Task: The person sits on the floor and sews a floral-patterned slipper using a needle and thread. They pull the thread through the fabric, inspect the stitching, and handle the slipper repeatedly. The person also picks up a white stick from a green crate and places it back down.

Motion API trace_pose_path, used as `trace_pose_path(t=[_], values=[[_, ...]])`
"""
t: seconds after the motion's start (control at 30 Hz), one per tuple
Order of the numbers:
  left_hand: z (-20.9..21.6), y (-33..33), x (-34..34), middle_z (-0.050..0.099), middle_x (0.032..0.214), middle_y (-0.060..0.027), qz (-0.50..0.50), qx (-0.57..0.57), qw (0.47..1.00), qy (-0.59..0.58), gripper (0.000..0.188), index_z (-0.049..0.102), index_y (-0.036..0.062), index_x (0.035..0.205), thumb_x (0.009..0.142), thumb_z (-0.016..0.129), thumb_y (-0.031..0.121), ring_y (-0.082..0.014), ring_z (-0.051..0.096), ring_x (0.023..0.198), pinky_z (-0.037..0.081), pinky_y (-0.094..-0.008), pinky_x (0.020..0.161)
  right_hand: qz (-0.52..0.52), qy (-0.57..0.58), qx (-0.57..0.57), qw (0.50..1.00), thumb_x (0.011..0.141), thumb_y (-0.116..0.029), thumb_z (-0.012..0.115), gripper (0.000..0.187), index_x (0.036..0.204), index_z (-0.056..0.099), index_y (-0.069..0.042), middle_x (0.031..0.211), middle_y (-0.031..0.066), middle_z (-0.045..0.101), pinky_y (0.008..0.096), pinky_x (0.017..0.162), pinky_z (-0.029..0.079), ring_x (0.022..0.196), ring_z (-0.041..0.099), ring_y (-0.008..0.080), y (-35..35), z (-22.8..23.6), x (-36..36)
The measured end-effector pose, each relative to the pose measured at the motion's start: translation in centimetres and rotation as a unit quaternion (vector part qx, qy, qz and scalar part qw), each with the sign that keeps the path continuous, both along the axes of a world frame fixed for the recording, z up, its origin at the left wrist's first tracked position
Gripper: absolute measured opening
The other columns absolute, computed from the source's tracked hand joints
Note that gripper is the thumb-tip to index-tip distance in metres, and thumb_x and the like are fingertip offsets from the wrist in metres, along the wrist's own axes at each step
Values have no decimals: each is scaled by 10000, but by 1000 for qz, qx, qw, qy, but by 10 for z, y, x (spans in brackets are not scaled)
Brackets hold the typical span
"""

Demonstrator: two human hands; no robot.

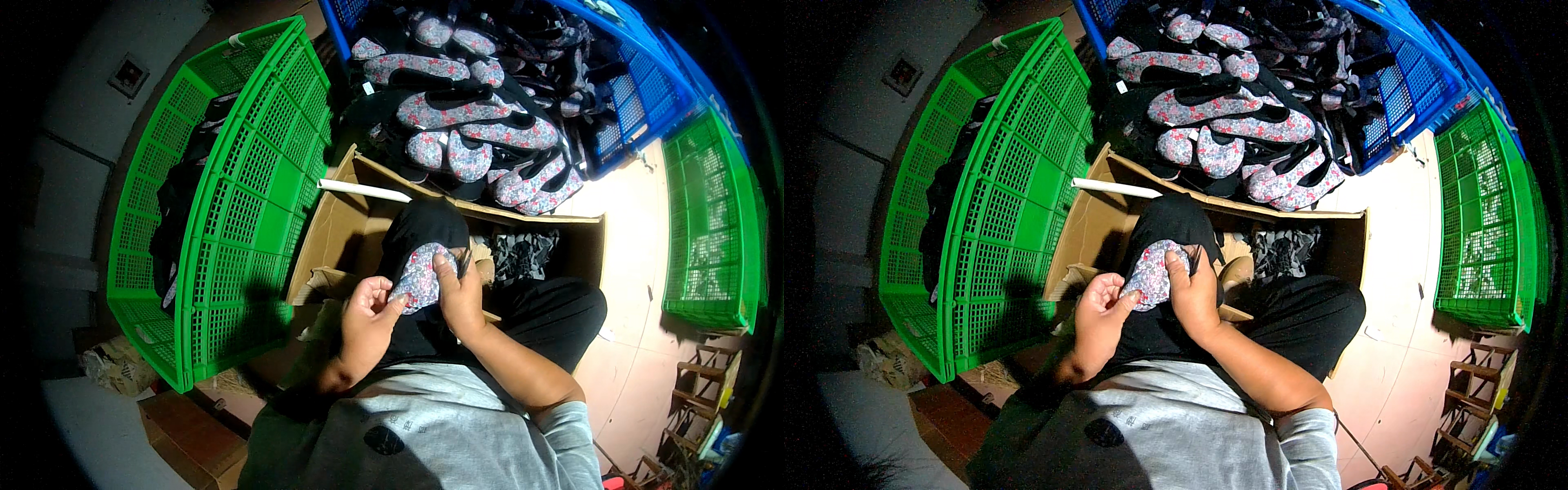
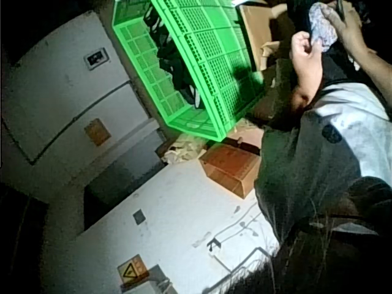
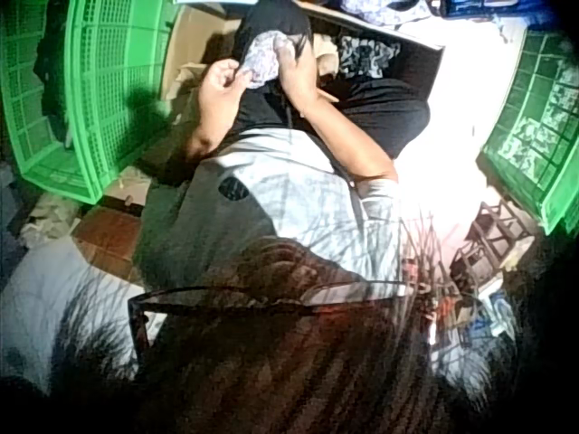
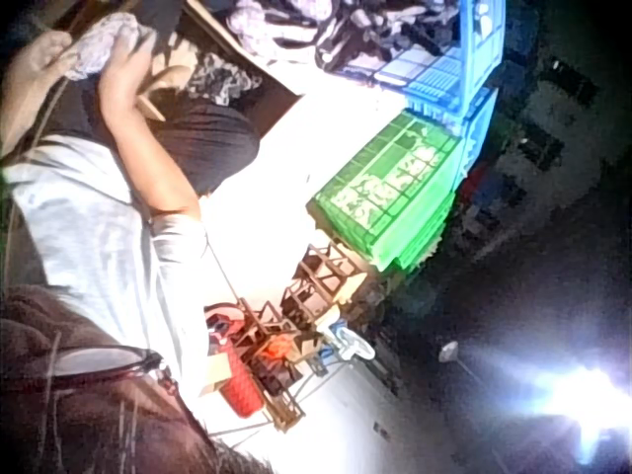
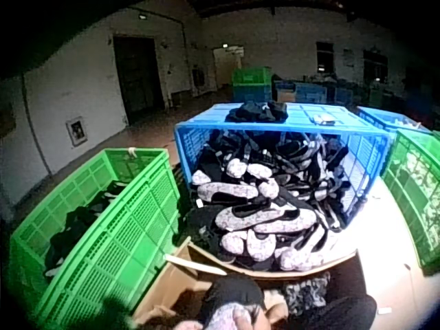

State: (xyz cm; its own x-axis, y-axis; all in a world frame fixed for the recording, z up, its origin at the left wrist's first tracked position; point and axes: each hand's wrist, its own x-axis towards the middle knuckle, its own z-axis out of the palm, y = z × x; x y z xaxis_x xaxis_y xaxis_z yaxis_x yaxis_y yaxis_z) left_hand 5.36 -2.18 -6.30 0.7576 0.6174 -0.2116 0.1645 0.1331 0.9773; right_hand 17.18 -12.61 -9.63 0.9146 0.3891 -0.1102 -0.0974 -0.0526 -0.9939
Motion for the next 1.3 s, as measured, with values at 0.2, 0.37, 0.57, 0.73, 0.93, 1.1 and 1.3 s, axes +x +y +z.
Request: trace_pose_path(t=[0.2, 0.37, 0.57, 0.73, 0.93, 1.1, 1.3], values=[[20, -7, 9, 481, 698, -50, -20, 360, 933, -5, 260, 559, 32, 902, 705, 697, -66, -163, 469, 599, 412, -294, 559, -25, -36, 3, 999, 977, -227, 548, 270, 1051, 558, 33, 882, 177, 646, 370, 758, 484, 818, 621, 274, 1, 5, -12], [29, 3, 18, 477, 704, -98, -66, 486, 872, 10, 237, 535, 48, 835, 660, 670, -38, -308, 499, 634, 398, -421, 583, -23, -74, -39, 996, 989, -218, 524, 264, 1056, 515, 37, 876, 169, 637, 377, 737, 485, 793, 614, 260, -2, 3, -19], [32, 33, 27, 519, 717, -105, -55, 599, 799, 11, 102, 577, 84, 729, 703, 607, -10, -341, 543, 678, 418, -462, 607, 93, 63, 65, 992, 1038, -251, 450, 261, 1078, 434, 7, 796, 89, 585, 285, 512, 461, 587, 567, 137, -6, 19, -34], [34, 33, 34, 609, 952, -140, -11, 612, 791, 5, 183, 642, 50, 919, 744, 625, 0, -336, 589, 857, 488, -423, 772, 137, 216, 124, 959, 1008, -279, 536, 280, 1085, 448, -24, 807, 57, 593, 236, 513, 452, 593, 565, 100, -8, 36, -26], [58, 30, 27, 610, 1168, -193, -154, 492, 857, 17, 272, 644, 22, 1043, 789, 698, 101, -377, 604, 1035, 479, -426, 892, 159, 217, 223, 937, 1007, -276, 540, 285, 1127, 469, -28, 835, 62, 607, 210, 523, 450, 623, 578, 92, -4, 34, -25], [67, 33, 22, 584, 1253, -207, -213, 524, 822, 59, 437, 666, 65, 1177, 772, 763, 197, -376, 583, 1117, 463, -422, 955, 193, 226, 161, 941, 1032, -269, 476, 269, 1158, 469, -32, 882, 77, 631, 192, 459, 412, 611, 585, 90, -7, 42, -18], [56, 37, 20, 577, 1274, -209, -180, 462, 867, 52, 431, 692, 87, 1164, 758, 788, 193, -365, 583, 1130, 457, -407, 965, 330, 275, 44, 902, 1045, -217, 394, 362, 1354, 400, -28, 991, 120, 680, 178, 401, 383, 629, 630, 97, -37, 80, 10]])
